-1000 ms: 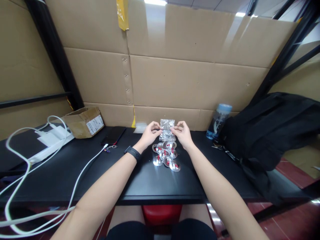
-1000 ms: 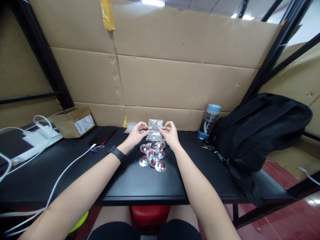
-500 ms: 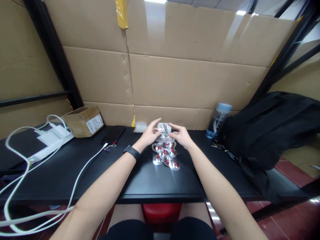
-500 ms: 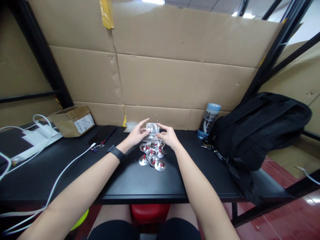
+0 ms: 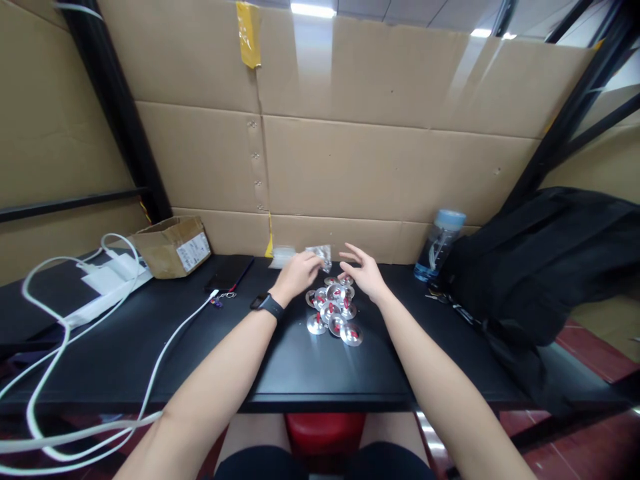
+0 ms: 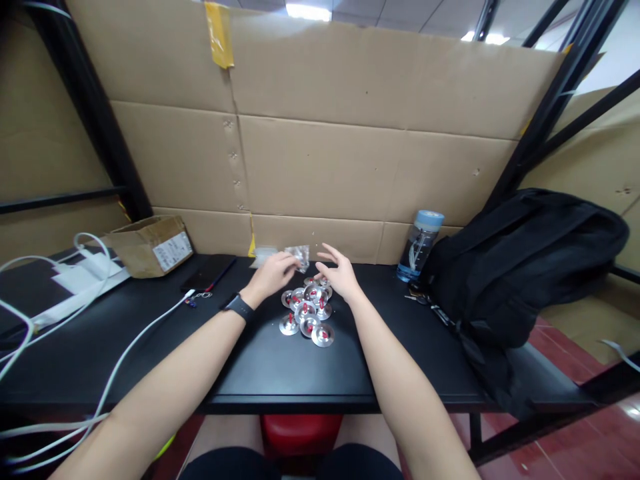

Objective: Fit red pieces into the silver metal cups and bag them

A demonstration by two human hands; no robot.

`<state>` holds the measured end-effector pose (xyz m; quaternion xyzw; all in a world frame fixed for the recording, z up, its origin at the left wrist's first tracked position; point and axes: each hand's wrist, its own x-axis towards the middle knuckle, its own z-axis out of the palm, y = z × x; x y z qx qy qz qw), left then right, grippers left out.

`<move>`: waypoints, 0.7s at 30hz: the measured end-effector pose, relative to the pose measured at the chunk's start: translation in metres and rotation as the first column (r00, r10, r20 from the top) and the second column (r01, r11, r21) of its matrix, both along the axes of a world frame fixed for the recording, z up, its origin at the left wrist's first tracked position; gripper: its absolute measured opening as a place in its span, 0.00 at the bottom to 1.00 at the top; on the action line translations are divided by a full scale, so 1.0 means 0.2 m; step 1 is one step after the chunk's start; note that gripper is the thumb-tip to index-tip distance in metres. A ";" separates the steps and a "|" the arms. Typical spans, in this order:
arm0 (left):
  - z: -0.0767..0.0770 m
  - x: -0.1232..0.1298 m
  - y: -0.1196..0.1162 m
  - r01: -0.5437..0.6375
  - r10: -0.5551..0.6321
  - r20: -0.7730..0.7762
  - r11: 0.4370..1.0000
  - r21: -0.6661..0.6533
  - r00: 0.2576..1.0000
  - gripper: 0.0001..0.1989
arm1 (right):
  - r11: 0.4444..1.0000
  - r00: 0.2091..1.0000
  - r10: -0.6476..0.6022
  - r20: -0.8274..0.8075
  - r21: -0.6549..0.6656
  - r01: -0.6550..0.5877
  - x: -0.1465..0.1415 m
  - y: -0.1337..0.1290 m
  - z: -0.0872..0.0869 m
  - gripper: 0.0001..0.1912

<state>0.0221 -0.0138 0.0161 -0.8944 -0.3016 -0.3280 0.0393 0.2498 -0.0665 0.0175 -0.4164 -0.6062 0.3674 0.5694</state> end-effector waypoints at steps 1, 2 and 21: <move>0.00 -0.06 0.03 -0.084 0.084 0.015 0.996 0.013 0.996 0.12 | 1.000 1.000 -0.019 -0.006 -0.004 0.019 0.00 0.00 0.00 0.39; 0.01 -0.12 0.06 -0.175 0.174 0.036 0.984 0.017 0.984 0.12 | 0.999 0.999 -0.036 -0.009 -0.007 0.036 0.01 0.00 0.00 0.39; -0.20 -0.28 0.28 -0.509 0.424 -0.314 0.816 -0.273 0.849 0.23 | 0.984 0.703 -0.176 0.689 0.118 0.131 0.17 0.09 -0.12 0.20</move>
